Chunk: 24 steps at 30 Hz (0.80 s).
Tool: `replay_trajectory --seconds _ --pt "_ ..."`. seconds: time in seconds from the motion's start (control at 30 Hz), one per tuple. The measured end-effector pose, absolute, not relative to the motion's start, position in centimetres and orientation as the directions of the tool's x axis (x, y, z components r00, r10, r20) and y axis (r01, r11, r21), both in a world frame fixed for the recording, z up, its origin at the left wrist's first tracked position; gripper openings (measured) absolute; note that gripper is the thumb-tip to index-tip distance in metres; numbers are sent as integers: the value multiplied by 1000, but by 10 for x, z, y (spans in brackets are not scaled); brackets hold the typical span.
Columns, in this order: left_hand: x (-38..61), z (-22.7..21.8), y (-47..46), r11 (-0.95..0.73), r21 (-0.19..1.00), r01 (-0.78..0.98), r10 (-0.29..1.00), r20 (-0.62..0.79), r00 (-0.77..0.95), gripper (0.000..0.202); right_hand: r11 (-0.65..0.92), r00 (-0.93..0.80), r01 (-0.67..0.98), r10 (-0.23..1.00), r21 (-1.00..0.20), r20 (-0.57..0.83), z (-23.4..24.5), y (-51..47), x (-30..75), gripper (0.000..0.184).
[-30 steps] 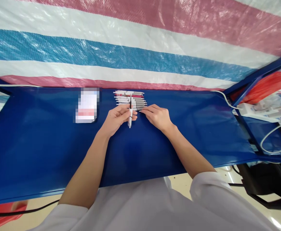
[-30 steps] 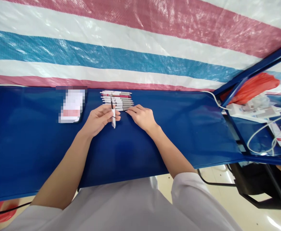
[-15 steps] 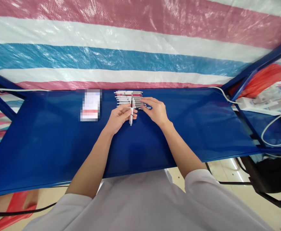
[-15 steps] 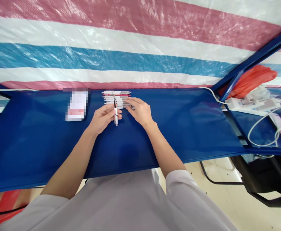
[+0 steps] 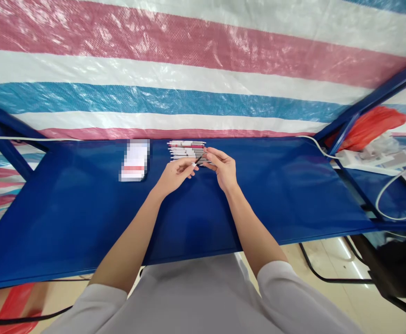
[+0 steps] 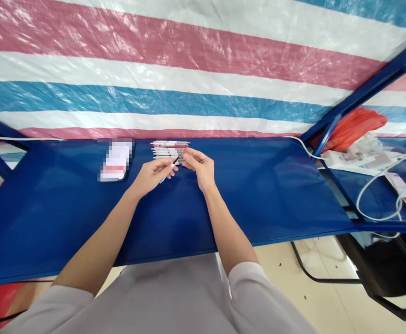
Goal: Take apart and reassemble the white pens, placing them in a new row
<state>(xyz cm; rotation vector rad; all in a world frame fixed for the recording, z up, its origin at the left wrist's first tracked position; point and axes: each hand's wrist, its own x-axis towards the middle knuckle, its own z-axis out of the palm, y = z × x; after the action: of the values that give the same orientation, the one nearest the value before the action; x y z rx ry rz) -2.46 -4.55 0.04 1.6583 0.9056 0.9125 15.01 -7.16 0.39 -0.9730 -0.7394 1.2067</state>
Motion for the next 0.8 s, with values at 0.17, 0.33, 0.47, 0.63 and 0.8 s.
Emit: replay_trajectory --seconds 0.17,0.33,0.47,0.63,0.8 --pt "-24 -10 -49 -260 953 158 886 170 432 34 45 192 -384 981 -922 -32 2 -69 148 28" --pt "-21 -8 -52 -244 959 141 907 175 383 36 28 211 -423 975 -906 -68 -4 -66 146 30" --pt "-17 -9 -52 -185 975 126 931 133 338 35 32 226 -418 972 -908 -70 -5 -65 145 30" --pt "-12 -10 -53 -142 985 98 959 112 262 30 67 257 -353 966 -933 -28 -2 -68 145 29" --pt "-12 -8 -55 -105 989 102 964 76 253 33 96 247 -281 969 -955 24 -1 -71 145 31"
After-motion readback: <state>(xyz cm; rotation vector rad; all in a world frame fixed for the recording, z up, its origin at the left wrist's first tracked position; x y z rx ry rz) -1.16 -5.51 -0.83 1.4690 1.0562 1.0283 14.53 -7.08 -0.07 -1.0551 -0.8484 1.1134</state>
